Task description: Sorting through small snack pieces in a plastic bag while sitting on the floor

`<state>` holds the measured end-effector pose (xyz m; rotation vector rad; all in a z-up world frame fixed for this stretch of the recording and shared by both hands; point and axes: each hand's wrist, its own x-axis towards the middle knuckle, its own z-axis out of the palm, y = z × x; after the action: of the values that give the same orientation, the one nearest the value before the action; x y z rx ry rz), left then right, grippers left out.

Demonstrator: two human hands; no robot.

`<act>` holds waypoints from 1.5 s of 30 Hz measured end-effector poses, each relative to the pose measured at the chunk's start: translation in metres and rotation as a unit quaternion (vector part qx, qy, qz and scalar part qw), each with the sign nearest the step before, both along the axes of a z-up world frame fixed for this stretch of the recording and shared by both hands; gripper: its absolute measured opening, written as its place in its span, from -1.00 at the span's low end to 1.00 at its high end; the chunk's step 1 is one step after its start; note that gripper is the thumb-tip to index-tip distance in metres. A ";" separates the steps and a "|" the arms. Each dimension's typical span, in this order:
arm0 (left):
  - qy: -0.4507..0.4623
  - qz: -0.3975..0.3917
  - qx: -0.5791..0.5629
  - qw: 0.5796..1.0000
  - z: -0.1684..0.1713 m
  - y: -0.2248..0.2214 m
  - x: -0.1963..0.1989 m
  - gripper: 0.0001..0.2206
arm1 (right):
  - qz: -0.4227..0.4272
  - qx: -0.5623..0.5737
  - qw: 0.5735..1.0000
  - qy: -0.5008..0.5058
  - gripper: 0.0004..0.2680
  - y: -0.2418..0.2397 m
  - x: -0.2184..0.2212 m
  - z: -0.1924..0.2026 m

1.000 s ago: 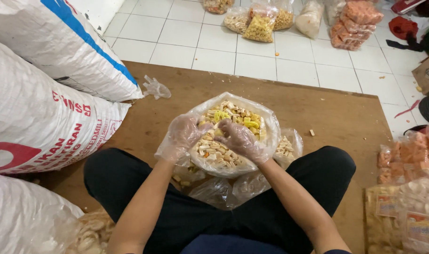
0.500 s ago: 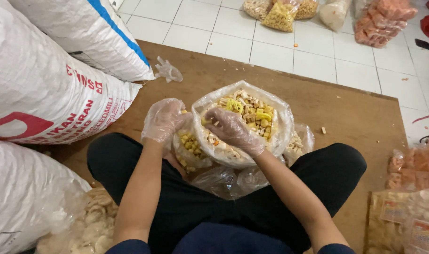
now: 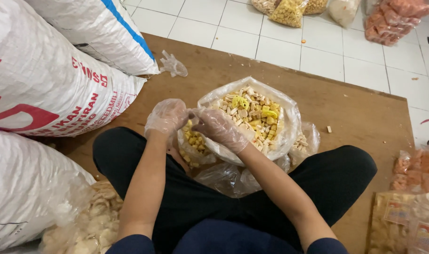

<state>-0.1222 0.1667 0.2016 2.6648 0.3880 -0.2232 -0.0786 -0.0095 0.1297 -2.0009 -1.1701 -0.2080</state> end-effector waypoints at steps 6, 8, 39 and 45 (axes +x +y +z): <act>-0.013 -0.015 -0.028 0.999 0.031 -0.009 -0.005 -0.69 | -0.030 -0.018 0.999 -0.042 -0.77 -0.019 0.012 0.000; -0.058 -0.066 -0.026 0.996 0.028 -0.011 -0.004 -0.73 | -0.044 -0.060 0.997 0.033 -0.82 -0.037 0.017 0.007; -0.035 -0.373 0.183 0.909 -0.181 -0.115 0.090 -0.73 | -0.296 -0.012 0.891 0.343 -0.91 -0.195 0.009 -0.063; -0.025 -0.385 0.241 0.890 -0.148 -0.123 0.064 -0.73 | -0.186 0.218 0.840 0.462 -0.88 -0.208 0.035 -0.116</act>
<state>-0.0585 0.0440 0.0536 3.1664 -0.7608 -0.3227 -0.0437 -0.2176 0.0138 -1.5583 -0.0898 0.2702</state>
